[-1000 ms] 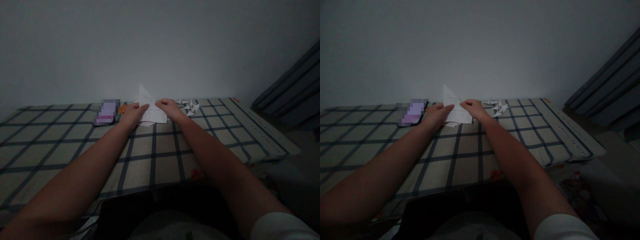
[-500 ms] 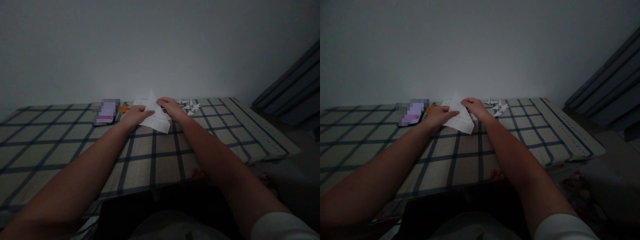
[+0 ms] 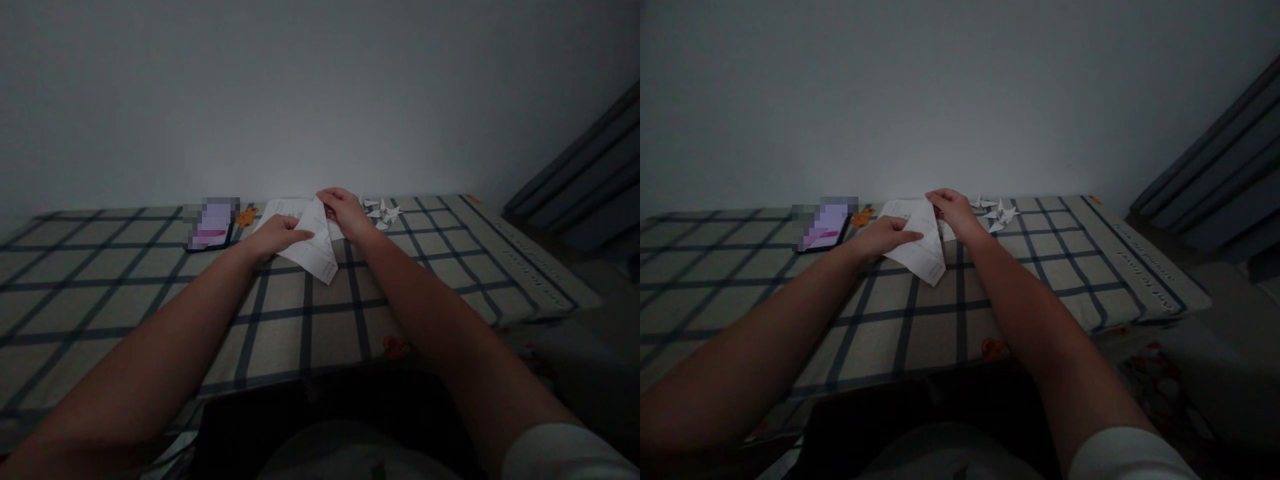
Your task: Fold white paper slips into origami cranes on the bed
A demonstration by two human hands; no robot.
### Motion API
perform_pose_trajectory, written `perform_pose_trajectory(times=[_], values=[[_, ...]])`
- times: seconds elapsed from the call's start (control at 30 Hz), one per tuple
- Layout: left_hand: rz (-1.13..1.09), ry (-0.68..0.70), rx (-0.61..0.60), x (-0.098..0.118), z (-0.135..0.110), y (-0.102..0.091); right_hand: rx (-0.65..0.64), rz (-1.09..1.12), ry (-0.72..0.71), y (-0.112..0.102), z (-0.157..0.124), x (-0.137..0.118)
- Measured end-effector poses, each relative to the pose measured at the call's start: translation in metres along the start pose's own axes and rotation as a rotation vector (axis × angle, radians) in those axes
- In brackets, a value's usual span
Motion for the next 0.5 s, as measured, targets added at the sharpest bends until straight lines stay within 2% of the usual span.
perform_pose_trajectory(times=[0.23, 0.4, 0.5], values=[[-0.049, 0.002, -0.020, -0.003, -0.001, 0.005, -0.001, -0.045, -0.030, -0.001, -0.002, -0.003], [-0.174, 0.040, 0.158, -0.005, 0.003, -0.009, -0.114, -0.225, 0.047, 0.012, -0.010, 0.002], [-0.276, 0.085, 0.249, -0.008, 0.008, -0.016, -0.118, -0.312, 0.053, 0.015, -0.014, 0.000]])
Point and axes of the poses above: each hand's wrist, its own z-axis towards the middle knuckle, its own y-axis out of the palm, x = y × z, the point moved 10 cm from there along z, towards the middle knuckle, and after that the axes turned 2 degrees about y, right-handed, at the moved point
